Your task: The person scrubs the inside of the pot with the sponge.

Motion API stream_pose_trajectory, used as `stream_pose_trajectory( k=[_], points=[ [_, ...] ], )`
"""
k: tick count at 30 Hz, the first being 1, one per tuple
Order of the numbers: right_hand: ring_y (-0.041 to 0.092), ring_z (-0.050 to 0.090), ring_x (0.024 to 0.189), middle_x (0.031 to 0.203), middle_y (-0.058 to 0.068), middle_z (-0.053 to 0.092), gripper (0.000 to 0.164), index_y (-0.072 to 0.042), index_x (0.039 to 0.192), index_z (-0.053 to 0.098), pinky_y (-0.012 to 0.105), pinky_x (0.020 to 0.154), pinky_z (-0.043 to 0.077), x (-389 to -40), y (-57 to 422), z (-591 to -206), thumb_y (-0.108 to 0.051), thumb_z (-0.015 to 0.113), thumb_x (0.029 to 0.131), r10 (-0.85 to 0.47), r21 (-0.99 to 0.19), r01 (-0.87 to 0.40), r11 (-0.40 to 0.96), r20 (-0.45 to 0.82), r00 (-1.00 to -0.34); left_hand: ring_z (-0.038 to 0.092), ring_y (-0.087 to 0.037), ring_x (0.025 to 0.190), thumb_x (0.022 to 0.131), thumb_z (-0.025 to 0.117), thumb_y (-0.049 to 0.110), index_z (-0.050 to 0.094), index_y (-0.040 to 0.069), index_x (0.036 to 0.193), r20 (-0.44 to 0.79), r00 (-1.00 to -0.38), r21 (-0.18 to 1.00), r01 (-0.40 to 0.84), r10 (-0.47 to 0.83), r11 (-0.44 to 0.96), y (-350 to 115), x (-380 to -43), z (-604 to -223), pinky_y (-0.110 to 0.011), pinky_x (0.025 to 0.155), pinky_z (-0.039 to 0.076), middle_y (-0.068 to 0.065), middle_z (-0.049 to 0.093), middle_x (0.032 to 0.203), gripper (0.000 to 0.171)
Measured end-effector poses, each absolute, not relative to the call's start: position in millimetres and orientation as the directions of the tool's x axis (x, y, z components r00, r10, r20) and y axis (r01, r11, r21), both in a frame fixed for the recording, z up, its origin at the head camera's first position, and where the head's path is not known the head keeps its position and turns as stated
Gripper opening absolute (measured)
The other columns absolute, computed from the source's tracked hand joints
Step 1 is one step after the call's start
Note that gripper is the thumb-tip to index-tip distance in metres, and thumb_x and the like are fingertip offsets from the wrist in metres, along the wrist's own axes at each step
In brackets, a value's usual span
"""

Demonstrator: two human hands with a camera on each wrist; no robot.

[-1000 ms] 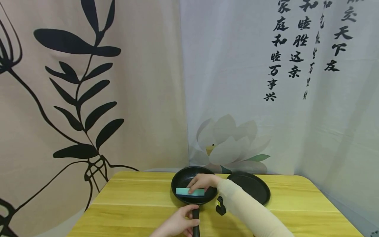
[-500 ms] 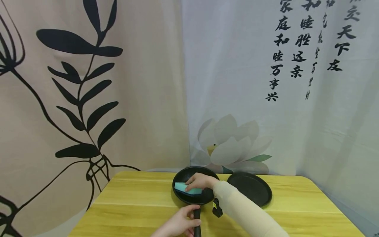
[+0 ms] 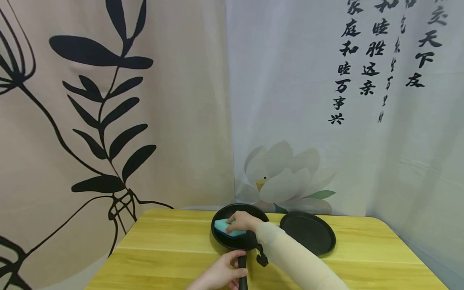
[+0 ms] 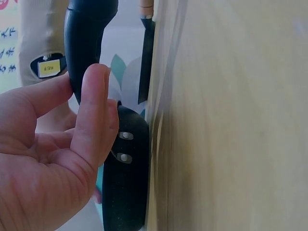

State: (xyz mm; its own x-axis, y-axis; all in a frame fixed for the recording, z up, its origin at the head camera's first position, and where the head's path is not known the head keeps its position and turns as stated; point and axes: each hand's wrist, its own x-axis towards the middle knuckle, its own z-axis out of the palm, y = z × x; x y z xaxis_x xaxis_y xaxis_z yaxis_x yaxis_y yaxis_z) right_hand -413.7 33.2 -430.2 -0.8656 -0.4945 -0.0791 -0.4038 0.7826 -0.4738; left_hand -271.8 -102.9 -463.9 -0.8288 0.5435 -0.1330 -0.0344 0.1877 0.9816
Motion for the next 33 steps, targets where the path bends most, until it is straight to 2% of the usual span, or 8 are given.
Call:
stream_pose_trajectory(
  k=[6, 18, 29, 33],
  points=[
    [0.025, 0.055, 0.118, 0.123, 0.005, 0.065, 0.037, -0.015, 0.115, 0.073, 0.039, 0.096, 0.047, -412.8, 26.9, -429.2, -0.032, 0.076, 0.082, -0.466, -0.403, -0.403, 0.822, -0.07, -0.882, 0.061, -0.013, 0.058, 0.094, 0.065, 0.008, 0.041, -0.006, 0.141, -0.13, -0.832, 0.984, -0.043, 0.539, 0.171, -103.4, -271.3, -462.2, -0.024, 0.051, 0.054, -0.013, 0.05, 0.091, 0.054],
    [0.026, 0.059, 0.11, 0.118, 0.007, 0.067, 0.043, -0.012, 0.117, 0.072, 0.039, 0.096, 0.047, -421.7, 25.9, -436.4, -0.034, 0.078, 0.08, -0.442, -0.277, -0.423, 0.863, -0.006, -0.897, 0.06, -0.014, 0.058, 0.096, 0.062, 0.01, 0.044, -0.003, 0.14, -0.133, -0.829, 0.979, -0.025, 0.544, 0.201, -102.3, -273.0, -463.9, -0.029, 0.055, 0.055, -0.01, 0.052, 0.085, 0.049],
    [0.031, 0.054, 0.114, 0.126, 0.012, 0.061, 0.045, -0.015, 0.119, 0.072, 0.047, 0.095, 0.046, -421.9, 30.9, -435.6, -0.034, 0.081, 0.079, -0.371, -0.288, -0.35, 0.892, -0.021, -0.928, 0.06, -0.013, 0.058, 0.095, 0.062, 0.009, 0.044, -0.005, 0.14, -0.119, -0.833, 0.982, -0.019, 0.541, 0.186, -101.4, -272.6, -464.4, -0.027, 0.053, 0.055, -0.01, 0.054, 0.085, 0.05],
    [0.029, 0.057, 0.11, 0.126, 0.011, 0.061, 0.045, -0.015, 0.118, 0.072, 0.045, 0.092, 0.048, -421.4, 32.1, -433.8, -0.032, 0.082, 0.078, -0.366, -0.305, -0.339, 0.89, -0.035, -0.93, 0.06, -0.013, 0.058, 0.095, 0.062, 0.009, 0.044, -0.005, 0.14, -0.123, -0.83, 0.982, -0.023, 0.545, 0.186, -101.4, -272.4, -464.2, -0.027, 0.053, 0.055, -0.01, 0.055, 0.084, 0.05]
  ],
)
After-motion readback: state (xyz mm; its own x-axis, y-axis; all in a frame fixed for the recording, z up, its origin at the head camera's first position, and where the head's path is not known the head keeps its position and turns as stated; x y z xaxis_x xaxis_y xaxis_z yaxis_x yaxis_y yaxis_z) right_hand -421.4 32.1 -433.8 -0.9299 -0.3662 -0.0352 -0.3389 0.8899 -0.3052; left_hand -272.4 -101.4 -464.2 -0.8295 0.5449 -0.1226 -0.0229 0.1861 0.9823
